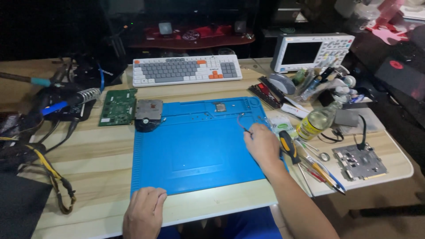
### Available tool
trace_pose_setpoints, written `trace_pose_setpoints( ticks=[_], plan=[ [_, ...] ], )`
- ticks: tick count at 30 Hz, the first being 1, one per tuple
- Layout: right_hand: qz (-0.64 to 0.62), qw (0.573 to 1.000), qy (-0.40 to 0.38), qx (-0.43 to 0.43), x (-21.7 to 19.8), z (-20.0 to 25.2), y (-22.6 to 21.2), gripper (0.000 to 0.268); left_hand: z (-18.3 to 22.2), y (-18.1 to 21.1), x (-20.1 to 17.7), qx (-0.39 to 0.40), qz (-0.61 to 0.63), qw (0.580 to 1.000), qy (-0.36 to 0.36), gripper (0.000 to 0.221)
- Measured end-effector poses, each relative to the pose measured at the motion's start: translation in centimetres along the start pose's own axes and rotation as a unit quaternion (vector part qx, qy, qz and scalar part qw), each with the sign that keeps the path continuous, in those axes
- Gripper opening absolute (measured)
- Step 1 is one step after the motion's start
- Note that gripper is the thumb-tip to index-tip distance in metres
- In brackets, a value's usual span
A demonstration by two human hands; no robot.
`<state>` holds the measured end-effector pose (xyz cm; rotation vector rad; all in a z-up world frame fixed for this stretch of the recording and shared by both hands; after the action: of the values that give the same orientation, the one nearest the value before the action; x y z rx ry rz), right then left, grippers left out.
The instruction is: Cleaning a circuit board with a brush and inspecting its components on a repair bench.
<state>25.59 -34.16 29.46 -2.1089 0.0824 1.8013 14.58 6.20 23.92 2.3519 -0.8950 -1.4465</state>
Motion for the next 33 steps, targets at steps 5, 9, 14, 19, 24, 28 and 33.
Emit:
trace_pose_setpoints(
  ticks=[5, 9, 14, 19, 24, 28, 33],
  plan=[
    [-0.022, 0.999, 0.014, 0.040, -2.7, -1.4, 0.6, 0.029, 0.2, -0.3, 0.1, -0.008, 0.001, 1.000, -0.016, 0.013],
    [-0.019, 0.996, 0.071, 0.047, -1.1, -4.7, 3.1, 0.028, 0.2, -0.7, 0.3, -0.003, 0.017, 1.000, -0.015, 0.013],
    [0.021, 0.997, 0.003, 0.079, -3.8, -4.7, 1.3, 0.041, -0.5, 0.5, -0.5, 0.036, 0.020, 0.999, 0.012, 0.011],
    [-0.036, 0.995, 0.085, -0.049, -2.3, 1.3, 1.0, 0.043, -1.2, 1.4, -1.6, 0.020, 0.025, 0.999, -0.009, 0.007],
    [-0.173, 0.973, 0.032, -0.152, 0.0, 11.5, -0.9, 0.018, -1.7, 2.3, -2.2, 0.022, 0.054, 0.998, -0.011, 0.004],
    [-0.175, 0.974, 0.005, -0.142, 0.6, 12.2, -0.8, 0.016, -1.6, 2.4, -2.0, 0.004, 0.036, 0.999, 0.003, 0.002],
    [-0.108, 0.982, 0.016, -0.151, 0.7, 12.3, -1.0, 0.013, -1.5, 2.1, -1.6, -0.022, 0.042, 0.999, 0.002, 0.004]
  ],
)
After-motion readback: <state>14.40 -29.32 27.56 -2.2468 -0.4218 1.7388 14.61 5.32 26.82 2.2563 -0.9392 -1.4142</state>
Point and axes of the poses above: each hand's wrist, its own z-axis away from the middle knuckle, its own x-axis out of the palm, y = z × x, the point moved 2 cm from there along -z, towards the middle knuckle, and after that the axes turned 3 degrees about z, right-handed, at the moved point
